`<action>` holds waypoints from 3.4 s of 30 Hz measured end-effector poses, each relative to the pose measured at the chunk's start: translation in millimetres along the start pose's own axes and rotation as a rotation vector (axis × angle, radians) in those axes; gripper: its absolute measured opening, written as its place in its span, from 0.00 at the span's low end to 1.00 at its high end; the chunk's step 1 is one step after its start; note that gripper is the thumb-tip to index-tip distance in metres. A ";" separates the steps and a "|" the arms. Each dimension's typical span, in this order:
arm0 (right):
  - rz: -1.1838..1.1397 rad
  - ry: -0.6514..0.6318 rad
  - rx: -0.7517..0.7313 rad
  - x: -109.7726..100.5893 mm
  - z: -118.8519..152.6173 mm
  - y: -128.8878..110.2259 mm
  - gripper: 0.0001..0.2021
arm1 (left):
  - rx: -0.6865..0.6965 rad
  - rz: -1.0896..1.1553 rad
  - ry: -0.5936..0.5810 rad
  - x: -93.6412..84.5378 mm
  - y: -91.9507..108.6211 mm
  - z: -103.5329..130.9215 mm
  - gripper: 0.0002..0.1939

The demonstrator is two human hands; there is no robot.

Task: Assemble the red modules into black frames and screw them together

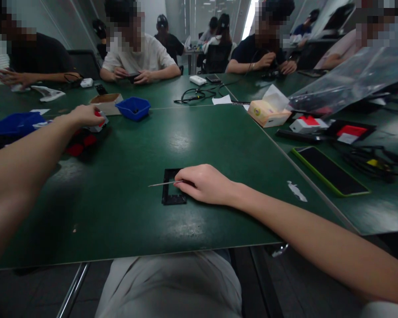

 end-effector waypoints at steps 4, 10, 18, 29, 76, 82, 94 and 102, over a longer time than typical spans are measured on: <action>0.014 -0.028 0.005 2.9 -0.3 -0.1 0.09 | -0.127 -0.073 -0.115 16.8 12.2 3.8 0.29; 0.016 -0.010 0.016 1.8 -1.8 1.6 0.09 | -0.025 -0.085 -0.186 24.3 69.8 15.7 0.33; 0.041 -0.026 0.015 3.4 -1.2 3.1 0.09 | -0.082 -0.229 -0.184 -7.2 98.4 30.4 0.28; 0.046 -0.045 0.037 5.0 -1.9 4.0 0.10 | 0.141 -0.030 -0.165 8.6 213.7 107.4 0.33; 0.002 0.141 0.308 -20.6 -20.6 82.1 0.06 | 0.205 0.092 0.003 55.2 136.3 88.6 0.29; 0.017 0.140 0.261 -14.3 -18.5 76.6 0.05 | 0.355 0.185 -0.032 48.1 183.8 114.4 0.29; 0.191 0.204 0.151 -6.1 -26.5 60.3 0.07 | 0.612 0.378 0.060 13.8 238.0 174.7 0.17; 0.053 0.301 0.033 -14.2 -25.9 50.0 0.06 | 0.564 0.505 0.159 10.0 253.4 155.9 0.12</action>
Point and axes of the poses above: each hand's wrist, its own z-axis away from the middle knuckle, its own x-axis out of the palm, y = z × x, the point moved 9 cm from there along -z, towards the middle knuckle, and after that the axes turned 15 degrees about x, right-handed, at the moved point
